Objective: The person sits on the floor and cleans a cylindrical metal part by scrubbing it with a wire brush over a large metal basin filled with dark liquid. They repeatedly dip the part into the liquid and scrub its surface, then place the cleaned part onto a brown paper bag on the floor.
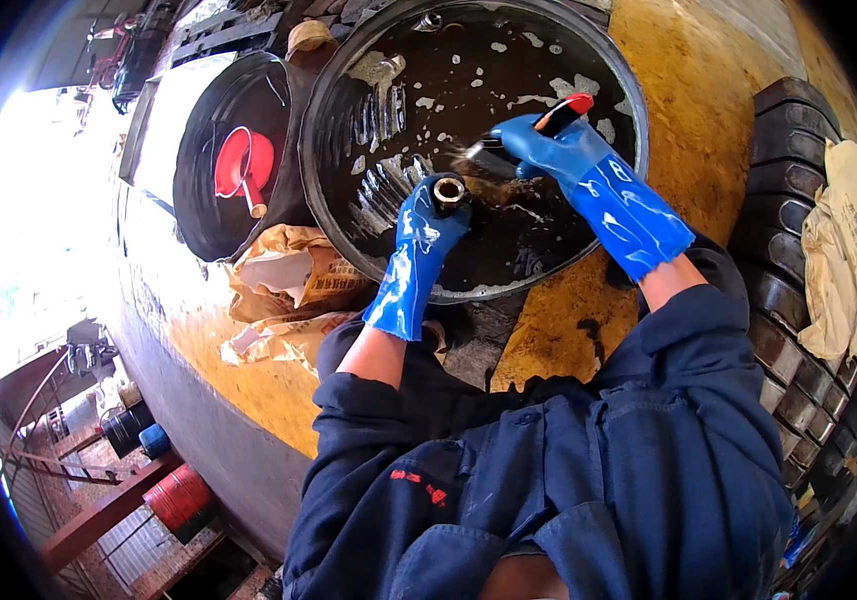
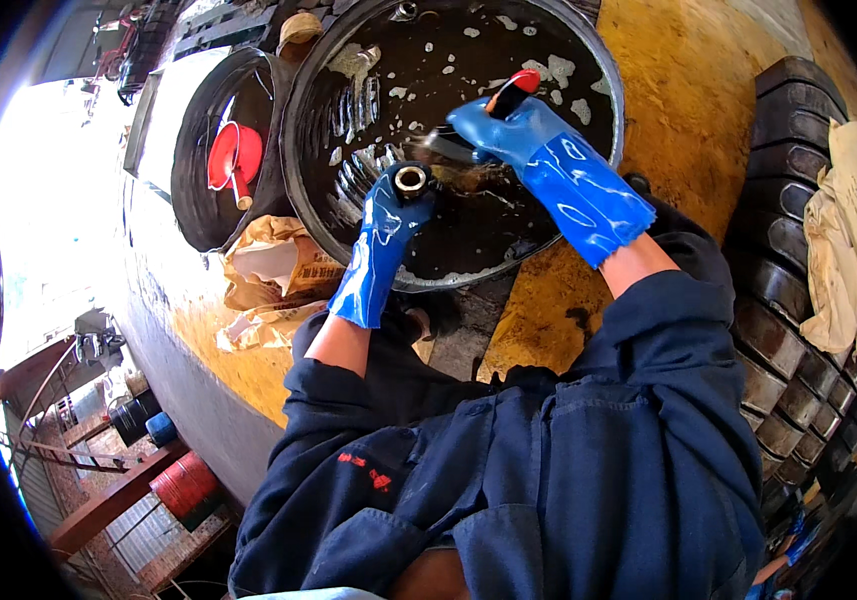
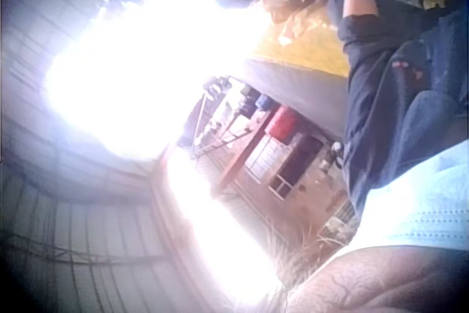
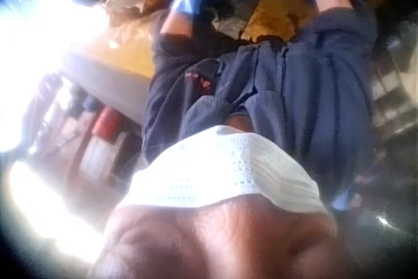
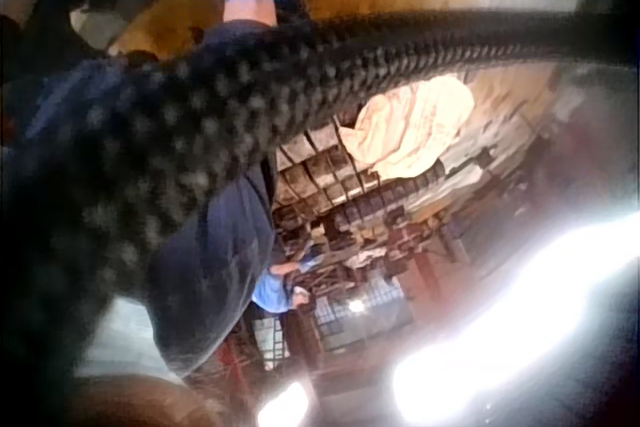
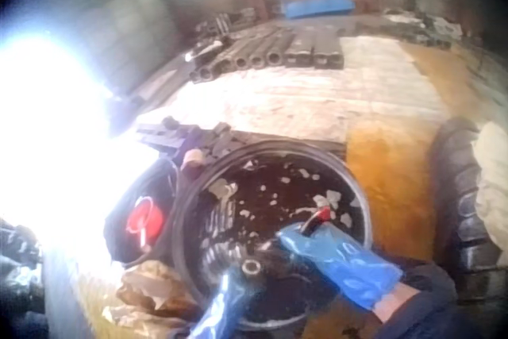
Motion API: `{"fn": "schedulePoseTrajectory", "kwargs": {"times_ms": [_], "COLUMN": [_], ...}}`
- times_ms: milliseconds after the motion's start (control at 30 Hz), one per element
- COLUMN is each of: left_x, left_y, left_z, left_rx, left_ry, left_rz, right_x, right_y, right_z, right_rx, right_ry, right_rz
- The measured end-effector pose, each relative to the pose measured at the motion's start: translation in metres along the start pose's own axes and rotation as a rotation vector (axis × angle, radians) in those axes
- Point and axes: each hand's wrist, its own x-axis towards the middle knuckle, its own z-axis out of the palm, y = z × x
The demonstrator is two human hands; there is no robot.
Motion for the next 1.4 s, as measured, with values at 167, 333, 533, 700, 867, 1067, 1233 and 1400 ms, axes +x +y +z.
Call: {"fn": "schedulePoseTrajectory", "kwargs": {"times_ms": [167, 333, 533, 700, 867, 1067, 1233, 1400], "left_x": [-0.001, -0.004, 0.0, 0.0, 0.006, -0.004, -0.005, 0.01], "left_y": [-0.016, 0.011, -0.007, 0.01, 0.02, 0.038, 0.033, 0.013], "left_z": [0.005, 0.005, 0.006, 0.0, -0.012, -0.031, -0.038, -0.036], "left_rx": [-0.018, 0.19, 0.025, 0.009, -0.766, -0.866, -0.274, -0.62], "left_ry": [-0.007, -0.035, -0.052, -0.018, 0.099, 0.114, 0.111, 0.158], "left_rz": [0.119, 0.049, 0.014, 0.07, -0.102, -0.217, -0.116, -0.156], "right_x": [-0.019, -0.023, -0.025, -0.029, -0.023, -0.01, -0.019, -0.008], "right_y": [-0.011, -0.02, -0.016, -0.019, 0.007, 0.012, 0.004, 0.014], "right_z": [0.023, 0.008, 0.022, 0.012, 0.006, -0.009, 0.027, 0.034], "right_rx": [-0.349, -0.468, -0.394, -0.637, -0.872, -0.478, 0.439, 0.118], "right_ry": [-0.134, 0.08, -0.206, 0.11, 0.179, 0.106, -0.025, -0.038], "right_rz": [-0.335, -0.184, -0.367, -0.134, 0.121, 0.176, -0.188, -0.262]}}
